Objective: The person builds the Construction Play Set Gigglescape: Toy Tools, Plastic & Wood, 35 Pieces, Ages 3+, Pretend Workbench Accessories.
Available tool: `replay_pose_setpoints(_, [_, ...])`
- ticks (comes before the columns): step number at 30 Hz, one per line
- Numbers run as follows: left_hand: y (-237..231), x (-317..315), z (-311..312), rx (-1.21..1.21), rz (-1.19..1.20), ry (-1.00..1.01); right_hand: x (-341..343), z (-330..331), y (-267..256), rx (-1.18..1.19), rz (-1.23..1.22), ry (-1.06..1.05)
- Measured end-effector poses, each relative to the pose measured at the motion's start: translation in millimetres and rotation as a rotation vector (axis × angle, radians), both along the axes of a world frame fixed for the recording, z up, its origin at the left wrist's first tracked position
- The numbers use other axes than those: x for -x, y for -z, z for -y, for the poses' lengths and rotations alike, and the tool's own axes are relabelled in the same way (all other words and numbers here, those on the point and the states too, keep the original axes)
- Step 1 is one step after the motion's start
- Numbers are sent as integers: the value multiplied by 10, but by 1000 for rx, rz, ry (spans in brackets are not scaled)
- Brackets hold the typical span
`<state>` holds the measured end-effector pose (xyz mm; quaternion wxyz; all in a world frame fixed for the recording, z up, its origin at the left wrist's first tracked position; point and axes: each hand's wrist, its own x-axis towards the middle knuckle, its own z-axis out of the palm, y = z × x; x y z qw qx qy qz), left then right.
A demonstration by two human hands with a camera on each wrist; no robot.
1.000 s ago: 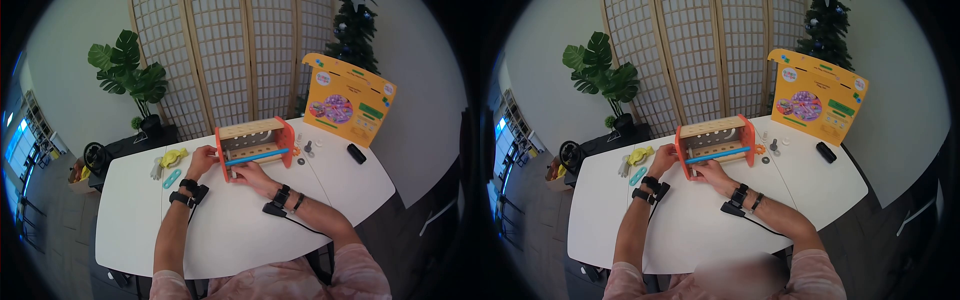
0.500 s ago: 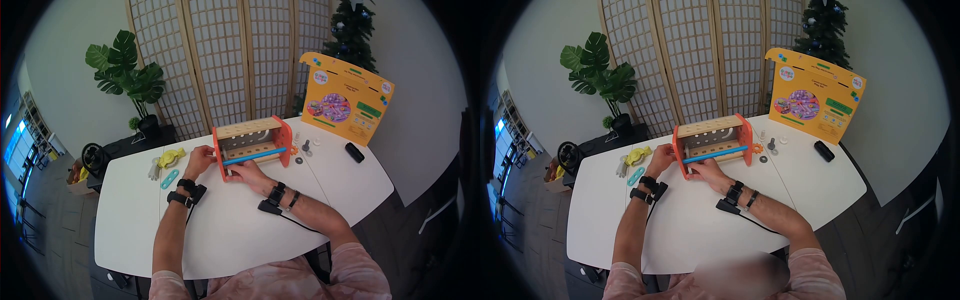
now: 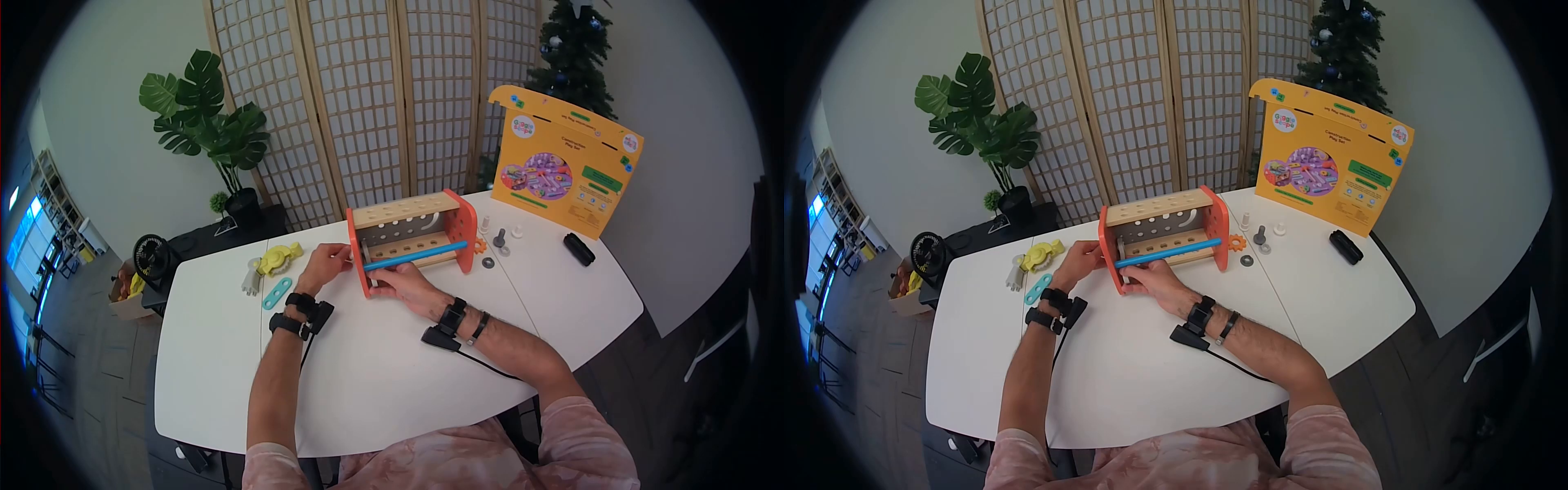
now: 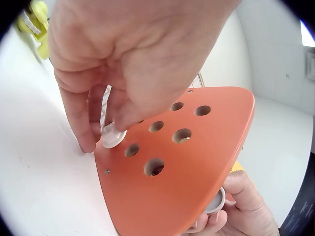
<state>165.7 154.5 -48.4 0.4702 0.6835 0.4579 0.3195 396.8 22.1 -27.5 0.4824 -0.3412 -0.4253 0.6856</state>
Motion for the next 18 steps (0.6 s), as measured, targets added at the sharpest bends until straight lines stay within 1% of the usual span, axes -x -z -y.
replay_pose_setpoints(2, [-1,0,6,39,-17,-3,-3,0,1,2,5,-1])
replay_pose_setpoints(4, [76,11,4,-139,75,30,-20,20,5,3,8,-3])
replay_pose_setpoints(8, [-13,28,94,-223,40,47,-31,11,13,-2,45,-26])
replay_pose_setpoints(10, [-56,-4,172,-117,59,-55,-35,4,11,1,55,-37])
replay_pose_setpoints(11, [-29,-13,175,-117,56,-56,-44,27,19,10,53,-35])
replay_pose_setpoints(13, [25,-9,115,87,244,-26,-40,22,27,20,53,-32])
replay_pose_setpoints(18, [36,-7,86,92,218,-30,-47,37,43,3,42,-36])
